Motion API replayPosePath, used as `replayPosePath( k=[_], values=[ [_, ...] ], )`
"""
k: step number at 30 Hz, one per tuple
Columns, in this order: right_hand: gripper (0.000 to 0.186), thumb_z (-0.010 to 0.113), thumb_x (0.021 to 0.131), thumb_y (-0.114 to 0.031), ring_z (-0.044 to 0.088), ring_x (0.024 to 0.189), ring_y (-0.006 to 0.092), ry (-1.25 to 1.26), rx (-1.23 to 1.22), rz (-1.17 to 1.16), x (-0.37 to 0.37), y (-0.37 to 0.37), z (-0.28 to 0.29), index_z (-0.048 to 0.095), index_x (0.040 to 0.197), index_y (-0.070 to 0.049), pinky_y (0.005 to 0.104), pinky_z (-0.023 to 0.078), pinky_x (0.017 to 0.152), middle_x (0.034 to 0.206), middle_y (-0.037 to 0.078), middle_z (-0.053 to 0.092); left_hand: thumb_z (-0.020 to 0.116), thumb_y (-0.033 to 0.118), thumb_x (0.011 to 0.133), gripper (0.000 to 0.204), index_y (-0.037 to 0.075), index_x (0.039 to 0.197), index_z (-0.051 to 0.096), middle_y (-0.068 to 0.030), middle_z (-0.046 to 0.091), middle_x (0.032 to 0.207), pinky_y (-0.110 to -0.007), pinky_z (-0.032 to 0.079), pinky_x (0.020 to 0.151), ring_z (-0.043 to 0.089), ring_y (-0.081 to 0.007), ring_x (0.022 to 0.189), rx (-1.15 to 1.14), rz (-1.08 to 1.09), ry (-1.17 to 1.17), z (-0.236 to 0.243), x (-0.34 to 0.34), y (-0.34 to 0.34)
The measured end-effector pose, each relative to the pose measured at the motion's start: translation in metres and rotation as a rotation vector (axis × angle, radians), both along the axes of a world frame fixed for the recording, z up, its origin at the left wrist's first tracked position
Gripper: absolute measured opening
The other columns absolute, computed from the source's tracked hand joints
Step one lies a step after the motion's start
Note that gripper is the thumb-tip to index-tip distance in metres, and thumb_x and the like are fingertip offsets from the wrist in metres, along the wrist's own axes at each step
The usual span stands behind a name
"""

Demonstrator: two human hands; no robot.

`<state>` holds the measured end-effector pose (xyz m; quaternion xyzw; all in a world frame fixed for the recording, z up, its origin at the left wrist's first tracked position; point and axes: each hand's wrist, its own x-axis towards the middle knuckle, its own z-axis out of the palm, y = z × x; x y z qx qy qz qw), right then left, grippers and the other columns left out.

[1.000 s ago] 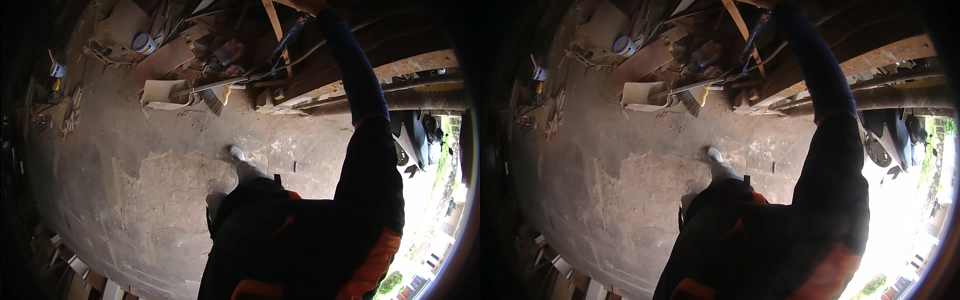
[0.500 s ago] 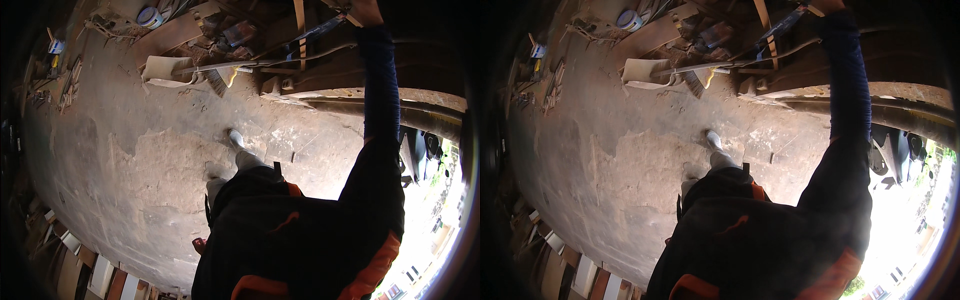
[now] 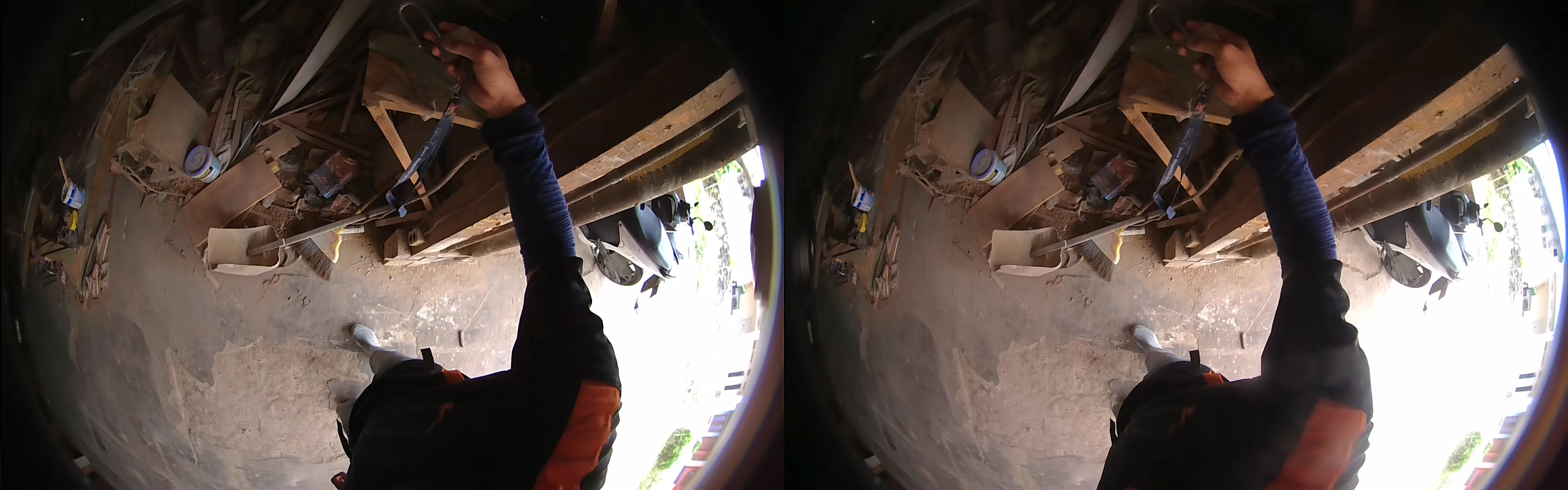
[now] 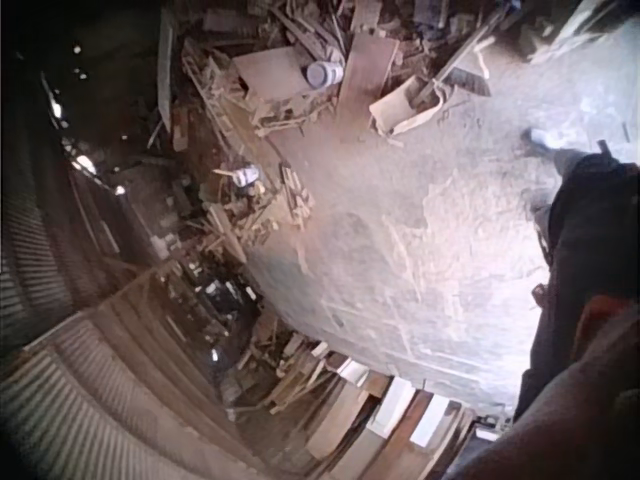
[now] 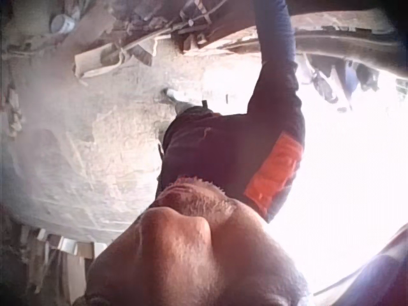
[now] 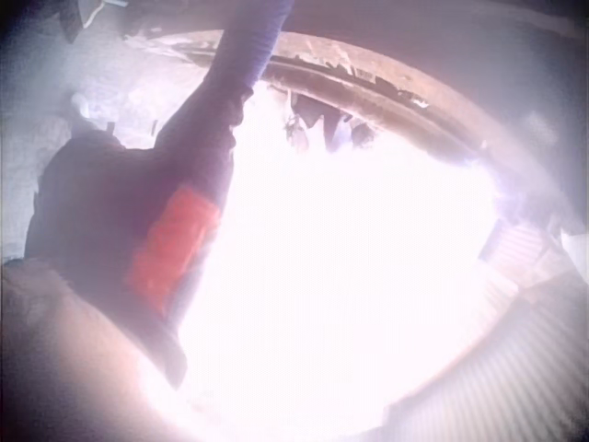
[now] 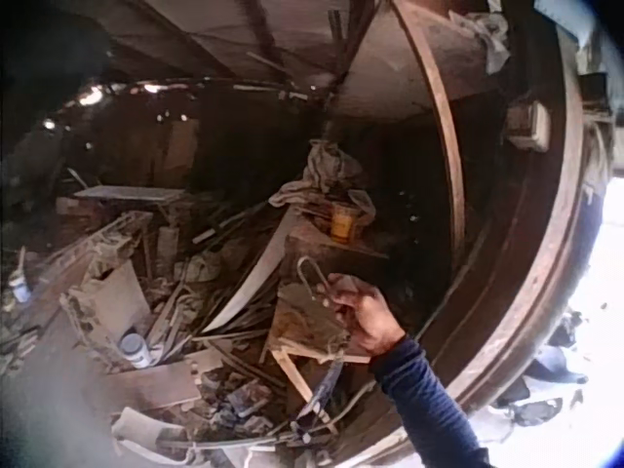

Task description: The person uses a screwdriver to adjust components inside a sewing machine, then threads white thread through the machine's tension and needle area. The person walks around the workshop to retrieve tools and returns to continue threading.

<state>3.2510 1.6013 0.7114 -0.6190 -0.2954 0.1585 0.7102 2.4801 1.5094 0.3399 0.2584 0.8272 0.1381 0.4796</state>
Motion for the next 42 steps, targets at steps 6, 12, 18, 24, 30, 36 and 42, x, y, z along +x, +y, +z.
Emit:
replayPosePath(
  k=[6,12,18,24,30,36,42],
  values=[
    [0.028,0.057,0.082,-0.012,0.059,0.081,0.0088,-0.264,-0.293,0.289,-0.098,0.004,0.016,0.059,0.109,-0.004,0.024,0.047,0.064,0.099,0.007,0.068,0.057,0.031,0.088,0.031,0.003,0.098,0.05,-0.0135,0.06,0.085,-0.044,0.054,0.061,0.064,-0.0283,0.075,0.528,-0.208,0.056,0.018,-0.003,0.068],
    [0.038,0.065,0.082,-0.019,0.063,0.067,0.0123,-0.041,-0.325,0.823,-0.197,-0.001,-0.105,0.059,0.115,-0.001,0.025,0.05,0.058,0.085,0.007,0.066,0.042,0.015,0.099,0.011,0.004,0.099,0.046,-0.0196,0.04,0.134,-0.049,0.036,0.098,0.038,-0.0339,0.127,1.206,-1.138,0.09,0.187,0.214,0.177],
    [0.043,0.071,0.079,-0.016,0.064,0.067,0.0125,0.33,-0.413,1.027,-0.275,-0.012,-0.152,0.055,0.112,0.006,0.0243,0.049,0.054,0.086,0.009,0.065,0.041,0.009,0.089,0.013,0.002,0.081,0.049,-0.0214,0.054,0.119,-0.057,0.029,0.104,0.045,-0.0412,0.12,1.444,-1.659,-0.052,0.207,0.264,0.193],
    [0.035,0.067,0.081,-0.013,0.064,0.074,0.0144,0.706,-0.211,1.159,-0.3,-0.021,-0.169,0.056,0.11,0.004,0.0259,0.05,0.06,0.087,0.008,0.064,0.039,0.013,0.093,0.013,0.001,0.098,0.041,-0.0078,0.046,0.066,-0.029,0.039,0.053,0.046,-0.0173,0.056,1.146,-0.944,-0.349,0.164,0.264,0.148],
    [0.039,0.061,0.09,-0.026,0.063,0.09,0.0158,0.968,-0.07,0.858,-0.331,-0.032,-0.183,0.05,0.117,0.0,0.0276,0.049,0.076,0.103,0.008,0.06,0.041,0.037,0.097,0.036,0.003,0.107,0.037,-0.0042,0.044,0.061,-0.025,0.032,0.046,0.04,-0.0112,0.047,0.769,-0.452,-0.36,0.165,0.277,0.113],
    [0.04,0.067,0.088,-0.033,0.059,0.087,0.0116,0.929,-0.104,0.481,-0.393,-0.026,-0.206,0.048,0.111,-0.006,0.0279,0.047,0.078,0.096,0.003,0.058,0.039,0.039,0.098,0.038,0.002,0.107,0.037,-0.008,0.049,0.067,-0.026,0.036,0.046,0.045,-0.0147,0.051,0.775,-0.265,-0.281,0.142,0.286,0.091],
    [0.026,0.063,0.091,-0.025,0.056,0.069,0.0083,0.833,-0.346,0.582,-0.452,0.011,-0.202,0.046,0.099,-0.008,0.0256,0.047,0.059,0.077,0.0,0.054,0.039,0.031,0.099,0.031,0.001,0.107,0.038,-0.0101,0.053,0.08,-0.025,0.038,0.052,0.051,-0.0168,0.064,0.885,-0.074,-0.309,0.144,0.236,0.075]
  ],
)
